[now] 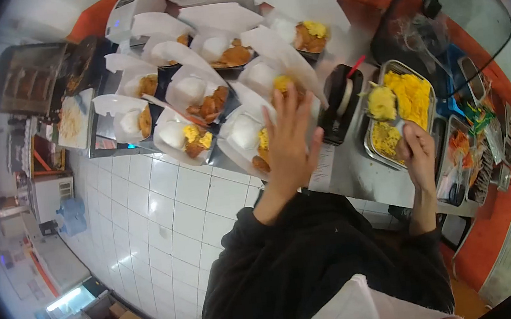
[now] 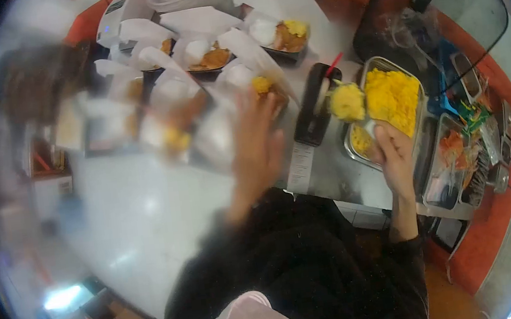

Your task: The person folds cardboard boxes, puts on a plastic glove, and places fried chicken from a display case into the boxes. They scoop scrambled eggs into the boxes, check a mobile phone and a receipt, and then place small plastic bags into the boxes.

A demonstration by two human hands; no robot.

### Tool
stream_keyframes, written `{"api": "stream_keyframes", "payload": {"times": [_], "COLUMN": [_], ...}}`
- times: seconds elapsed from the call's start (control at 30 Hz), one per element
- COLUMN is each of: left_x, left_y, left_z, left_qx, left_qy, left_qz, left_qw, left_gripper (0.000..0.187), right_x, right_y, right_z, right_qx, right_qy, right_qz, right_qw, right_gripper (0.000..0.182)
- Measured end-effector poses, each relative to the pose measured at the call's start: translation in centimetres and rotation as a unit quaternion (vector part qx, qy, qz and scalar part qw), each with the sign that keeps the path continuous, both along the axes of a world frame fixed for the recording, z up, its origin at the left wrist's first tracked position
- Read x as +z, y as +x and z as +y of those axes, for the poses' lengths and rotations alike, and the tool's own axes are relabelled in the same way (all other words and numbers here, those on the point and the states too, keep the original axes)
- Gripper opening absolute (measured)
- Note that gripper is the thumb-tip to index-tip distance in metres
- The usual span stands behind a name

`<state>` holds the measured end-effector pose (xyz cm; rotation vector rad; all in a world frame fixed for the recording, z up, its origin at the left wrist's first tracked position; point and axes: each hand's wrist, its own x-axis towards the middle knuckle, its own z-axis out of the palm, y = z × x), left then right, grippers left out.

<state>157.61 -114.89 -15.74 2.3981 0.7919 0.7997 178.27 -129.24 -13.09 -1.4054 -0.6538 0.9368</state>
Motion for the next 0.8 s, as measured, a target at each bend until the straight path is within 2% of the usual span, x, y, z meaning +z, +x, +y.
{"api": "stream_keyframes", "payload": {"times": [0.03,0.07,0.1,0.13,0.17,0.23,0.27,0.3,0.33,0.37,0.4,0.43,0.47,0.5,0.53,0.57,0.6,0.67,0.7,0.73,0.8], "left_x": [-1.1,-2.5,-4.3,-5.4,-5.8,-6.8,-6.8,-6.8,-6.9,-7.4,-8.3,-9.1,-9.6,-10.0,-9.8,-9.7,-10.0,-10.7,-10.6,-9.8,-8.4], "left_y": [-0.9,-1.6,-2.2,-2.6,-2.5,-2.0,-1.6,-1.3,-1.1,-0.8,-0.6,-0.5,-0.4,-0.3,-0.5,-0.6,-0.7,-0.4,-0.6,-0.7,-1.2], "left_z": [1.3,2.1,2.8,3.5,3.4,2.8,3.0,3.3,3.6,3.9,4.2,4.4,4.4,4.3,4.3,4.5,4.6,5.0,4.8,4.5,4.5], "left_qx": [0.060,0.066,0.013,-0.040,-0.053,-0.043,-0.041,-0.041,-0.042,-0.043,-0.038,-0.035,-0.042,-0.035,-0.029,-0.011,-0.020,-0.036,-0.041,-0.042,-0.046], "left_qy": [0.051,0.053,0.058,0.065,-0.018,-0.098,-0.095,-0.045,0.005,0.007,0.048,0.087,0.085,0.088,0.092,0.114,0.114,0.142,0.139,0.121,0.104], "left_qz": [0.013,0.010,0.082,0.153,0.098,-0.064,-0.066,-0.075,-0.084,-0.087,-0.131,-0.177,-0.181,-0.174,-0.167,-0.165,-0.167,-0.178,-0.182,-0.185,-0.186], "left_qw": [0.997,0.996,0.995,0.985,0.994,0.992,0.992,0.995,0.996,0.995,0.989,0.980,0.979,0.980,0.981,0.980,0.979,0.973,0.973,0.974,0.976], "left_gripper": [0.050,0.050,0.049,0.048,0.048,0.046,0.046,0.045,0.043,0.043,0.044,0.045,0.045,0.044,0.044,0.037,0.037,0.038,0.038,0.037,0.036], "right_x": [0.5,1.1,1.6,1.7,1.4,0.1,-0.8,-2.0,-3.7,-5.5,-6.9,-8.1,-9.2,-10.2,-11.0,-11.7,-12.8,-14.3,-8.6,-9.3,-11.5], "right_y": [-1.3,-3.3,-5.6,-7.2,-8.9,-13.3,-15.3,-16.9,-18.0,-19.0,-19.9,-20.9,-21.8,-22.8,-23.6,-24.2,-24.5,-24.8,-25.0,-24.4,-23.5], "right_z": [1.9,4.2,6.6,8.8,10.9,14.5,16.3,17.9,19.6,21.2,23.0,24.7,25.7,26.2,26.7,27.0,27.4,28.3,27.0,26.9,26.8], "right_qx": [0.048,0.057,0.066,0.146,0.225,0.210,0.206,0.201,0.224,0.243,0.241,0.250,0.244,0.237,0.218,0.190,0.182,0.170,0.235,0.225,0.114], "right_qy": [0.004,0.003,0.001,0.026,0.049,0.039,0.025,0.011,0.003,-0.006,-0.004,-0.028,-0.056,-0.061,-0.076,-0.089,-0.095,-0.152,-0.147,-0.157,0.021], "right_qz": [0.020,0.072,0.124,0.157,0.189,0.257,0.267,0.278,0.204,0.129,0.126,-0.106,-0.331,-0.333,-0.525,-0.693,-0.693,-0.596,-0.680,-0.682,-0.585], "right_qw": [0.999,0.996,0.990,0.976,0.955,0.943,0.941,0.939,0.953,0.961,0.962,0.962,0.910,0.910,0.819,0.690,0.691,0.770,0.679,0.678,0.803], "right_gripper": [0.026,0.027,0.028,0.029,0.029,0.029,0.029,0.030,0.030,0.030,0.030,0.032,0.034,0.034,0.038,0.042,0.042,0.046,0.048,0.048,0.052]}}
